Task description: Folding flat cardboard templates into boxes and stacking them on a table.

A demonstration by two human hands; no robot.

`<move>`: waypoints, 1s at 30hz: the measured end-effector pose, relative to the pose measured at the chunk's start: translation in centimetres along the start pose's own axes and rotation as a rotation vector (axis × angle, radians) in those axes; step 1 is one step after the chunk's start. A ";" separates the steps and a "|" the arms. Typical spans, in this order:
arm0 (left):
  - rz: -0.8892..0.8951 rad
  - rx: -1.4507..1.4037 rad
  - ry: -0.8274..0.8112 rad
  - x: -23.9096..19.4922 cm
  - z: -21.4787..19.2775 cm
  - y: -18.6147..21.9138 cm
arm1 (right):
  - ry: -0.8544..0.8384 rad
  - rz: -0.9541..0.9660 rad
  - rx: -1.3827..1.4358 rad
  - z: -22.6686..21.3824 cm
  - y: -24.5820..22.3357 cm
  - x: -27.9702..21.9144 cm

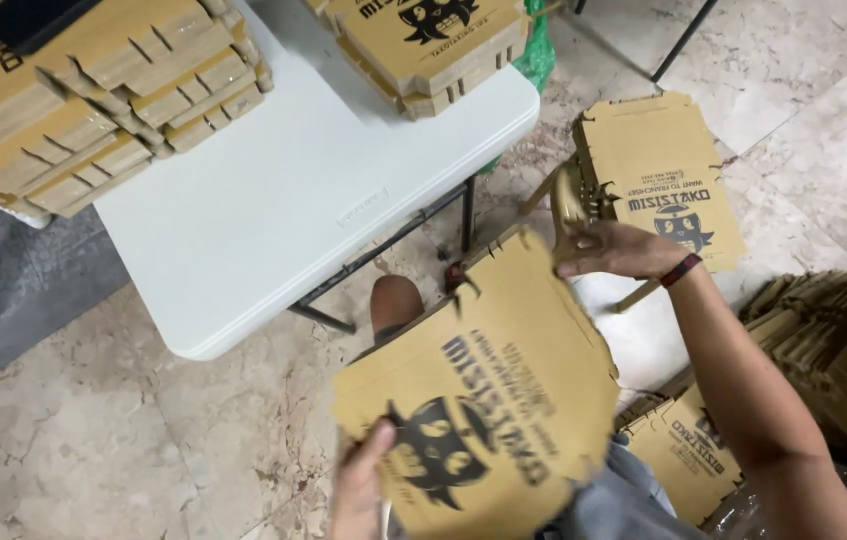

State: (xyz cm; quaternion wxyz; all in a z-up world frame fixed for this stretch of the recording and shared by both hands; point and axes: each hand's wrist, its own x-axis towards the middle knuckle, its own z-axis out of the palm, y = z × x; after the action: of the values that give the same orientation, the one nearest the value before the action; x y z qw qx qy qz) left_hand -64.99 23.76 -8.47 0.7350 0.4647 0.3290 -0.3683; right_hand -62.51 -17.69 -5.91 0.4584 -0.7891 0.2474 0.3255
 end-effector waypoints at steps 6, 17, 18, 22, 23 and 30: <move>0.642 -0.093 -0.802 4.8 4.8 -3.8 | 0.138 -1.027 0.039 2.5 1.4 5.4; 0.271 -0.146 -0.477 8.9 2.5 -3.1 | -0.082 -0.592 0.324 12.2 -0.7 9.0; 0.283 -0.148 -0.477 8.7 1.4 -2.0 | -0.085 -0.601 0.318 11.7 -0.3 11.0; 0.243 0.211 -0.012 6.8 -3.9 1.3 | -0.014 -0.606 -0.104 8.3 -3.8 9.8; 0.212 0.331 0.146 6.2 -5.5 2.0 | 0.047 -0.463 -0.392 7.2 -6.1 7.4; 0.120 -0.022 -0.029 25.5 -22.0 -10.2 | -0.029 -0.840 -0.348 10.3 -2.5 13.2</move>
State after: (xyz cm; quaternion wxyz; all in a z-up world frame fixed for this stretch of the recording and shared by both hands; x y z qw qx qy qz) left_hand -63.66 35.07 -41.69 0.7654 0.4704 0.2938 -0.3265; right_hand -54.98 -8.66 -18.02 0.4146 -0.8818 -0.1591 0.1591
